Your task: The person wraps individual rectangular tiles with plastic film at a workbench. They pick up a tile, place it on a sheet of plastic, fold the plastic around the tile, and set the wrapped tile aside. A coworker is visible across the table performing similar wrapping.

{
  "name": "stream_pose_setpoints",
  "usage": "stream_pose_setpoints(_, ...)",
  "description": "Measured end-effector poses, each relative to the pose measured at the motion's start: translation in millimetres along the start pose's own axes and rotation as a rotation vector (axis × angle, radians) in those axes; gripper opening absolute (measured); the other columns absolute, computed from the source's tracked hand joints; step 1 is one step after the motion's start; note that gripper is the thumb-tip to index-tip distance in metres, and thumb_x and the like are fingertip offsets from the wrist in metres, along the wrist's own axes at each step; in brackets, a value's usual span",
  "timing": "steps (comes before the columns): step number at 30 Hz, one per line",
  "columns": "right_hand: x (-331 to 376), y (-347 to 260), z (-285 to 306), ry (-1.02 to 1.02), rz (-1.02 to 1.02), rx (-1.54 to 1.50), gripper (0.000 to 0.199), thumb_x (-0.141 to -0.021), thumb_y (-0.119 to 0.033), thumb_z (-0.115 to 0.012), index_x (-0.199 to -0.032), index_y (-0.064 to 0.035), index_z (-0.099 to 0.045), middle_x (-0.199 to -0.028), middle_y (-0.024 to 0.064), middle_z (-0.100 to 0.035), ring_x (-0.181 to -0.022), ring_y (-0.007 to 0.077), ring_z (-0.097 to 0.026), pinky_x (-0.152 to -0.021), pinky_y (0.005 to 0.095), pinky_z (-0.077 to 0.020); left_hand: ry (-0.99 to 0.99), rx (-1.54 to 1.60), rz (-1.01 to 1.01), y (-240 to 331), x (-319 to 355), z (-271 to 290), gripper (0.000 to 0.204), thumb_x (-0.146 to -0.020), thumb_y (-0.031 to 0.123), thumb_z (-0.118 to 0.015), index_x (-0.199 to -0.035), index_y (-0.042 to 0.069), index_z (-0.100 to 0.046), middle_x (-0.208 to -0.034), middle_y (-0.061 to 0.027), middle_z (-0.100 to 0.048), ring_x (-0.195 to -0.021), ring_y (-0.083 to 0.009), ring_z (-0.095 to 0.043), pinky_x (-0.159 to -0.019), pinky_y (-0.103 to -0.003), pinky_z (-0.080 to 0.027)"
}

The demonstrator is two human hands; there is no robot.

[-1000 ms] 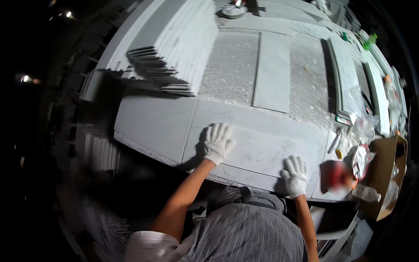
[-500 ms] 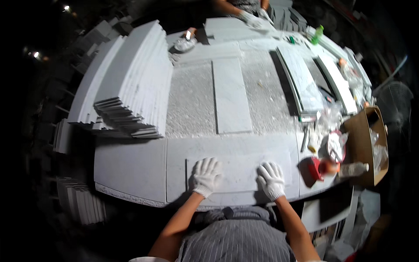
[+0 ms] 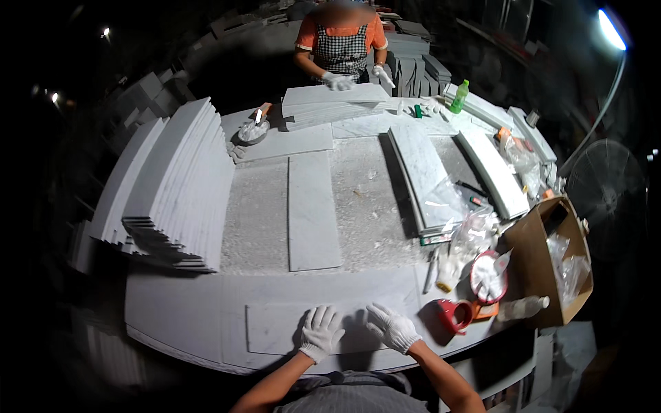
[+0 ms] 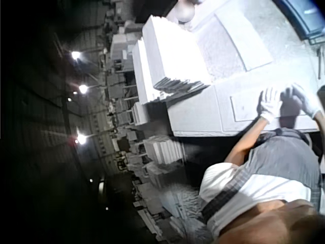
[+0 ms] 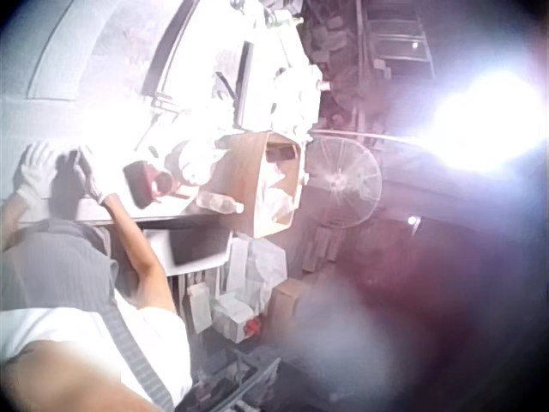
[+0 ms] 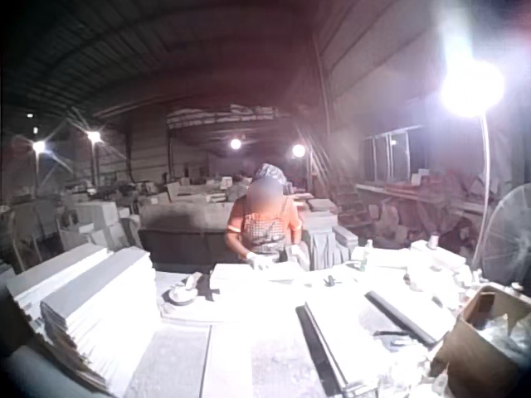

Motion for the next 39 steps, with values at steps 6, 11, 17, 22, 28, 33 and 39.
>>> stream_pose_setpoints(6,-83.0,66.0,118.1,0.275,0.134,0.210,0.053,-0.086,-0.027,-0.065,-0.134,-0.0088,-0.051,-0.130,0.0152,-0.056,-0.118,0.0347,-0.054,-0.099,0.0440,-0.0439,-0.050,-0.027,-0.112,75.6,-57.9,-25.5,0.053,-0.078,0.039,-0.063,-0.122,0.008,-0.060,-0.129,-0.0121,-0.053,-0.127,-0.0305,-0.044,-0.109,-0.048,-0.032)
stream_pose_setpoints(11,-137.9,127.3,127.2,0.226,0.211,0.344,0.053,-0.086,-0.027,-0.063,-0.136,-0.0144,-0.050,-0.138,0.0110,-0.051,-0.127,0.0312,-0.048,-0.108,0.0448,-0.0358,-0.029,0.074,-0.087,126.4,-103.8,-32.8,0.059,-0.077,0.038,-0.070,-0.127,0.011,-0.056,-0.130,-0.0097,-0.052,-0.127,-0.0285,-0.044,-0.108,-0.045,-0.033)
stream_pose_setpoints(17,-160.6,245.1,175.2,0.341,-0.071,0.333,0.039,-0.083,-0.030,-0.063,-0.119,-0.0160,-0.059,-0.121,0.0104,-0.059,-0.114,0.0327,-0.054,-0.095,0.0460,-0.0421,0.011,0.066,0.091,130.3,-136.8,-31.5,0.043,-0.081,0.030,-0.066,-0.122,0.017,-0.060,-0.119,-0.0052,-0.057,-0.107,-0.0272,-0.056,-0.086,-0.044,-0.047)
stream_pose_setpoints(22,-152.6,327.2,213.6,0.407,-0.374,0.366,0.041,-0.088,-0.037,-0.060,-0.121,-0.0110,-0.061,-0.105,0.0162,-0.066,-0.099,0.0356,-0.062,-0.085,0.0459,-0.0489,-0.120,0.186,0.186,93.0,-186.0,-55.7,0.028,-0.088,0.028,-0.060,-0.113,0.017,-0.065,-0.102,-0.0099,-0.063,-0.089,-0.0324,-0.063,-0.073,-0.047,-0.050)
stream_pose_setpoints(28,-157.1,335.0,208.8,0.606,-0.431,0.254,0.035,-0.085,-0.032,-0.066,-0.111,-0.0094,-0.066,-0.100,0.0175,-0.067,-0.098,0.0342,-0.062,-0.086,0.0462,-0.0490,-0.118,0.454,0.410,77.4,-320.2,-92.3,0.036,-0.091,0.030,-0.058,-0.121,0.010,-0.058,-0.108,-0.0191,-0.061,-0.098,-0.0383,-0.061,-0.084,-0.047,-0.050)
stream_pose_setpoints(33,-152.1,312.6,215.1,0.684,-0.460,0.190,0.031,-0.081,-0.029,-0.069,-0.103,-0.0065,-0.068,-0.102,0.0197,-0.064,-0.094,0.0382,-0.061,-0.082,0.0465,-0.0484,-0.222,0.612,0.718,25.2,-397.7,-139.8,0.073,-0.085,0.043,-0.066,-0.140,0.002,-0.041,-0.125,-0.0230,-0.058,-0.116,-0.0355,-0.056,-0.098,-0.043,-0.045)
stream_pose_setpoints(39,-166.0,252.7,176.1,0.609,-0.166,-0.047,0.021,-0.078,-0.026,-0.070,-0.090,-0.0089,-0.070,-0.111,0.0102,-0.063,-0.107,0.0325,-0.056,-0.096,0.0445,-0.0399,-0.184,0.747,0.769,-47.9,-444.4,-138.6,0.050,-0.082,0.035,-0.074,-0.107,-0.007,-0.066,-0.102,-0.0157,-0.070,-0.090,-0.0201,-0.066,-0.079,-0.034,-0.052)
Point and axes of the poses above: each hand's wrist, its own x-axis away from the middle knuckle, its own z-axis out of the back of the hand, y = z × x, the point moved 7 cm from there along -x, towards the middle knuckle
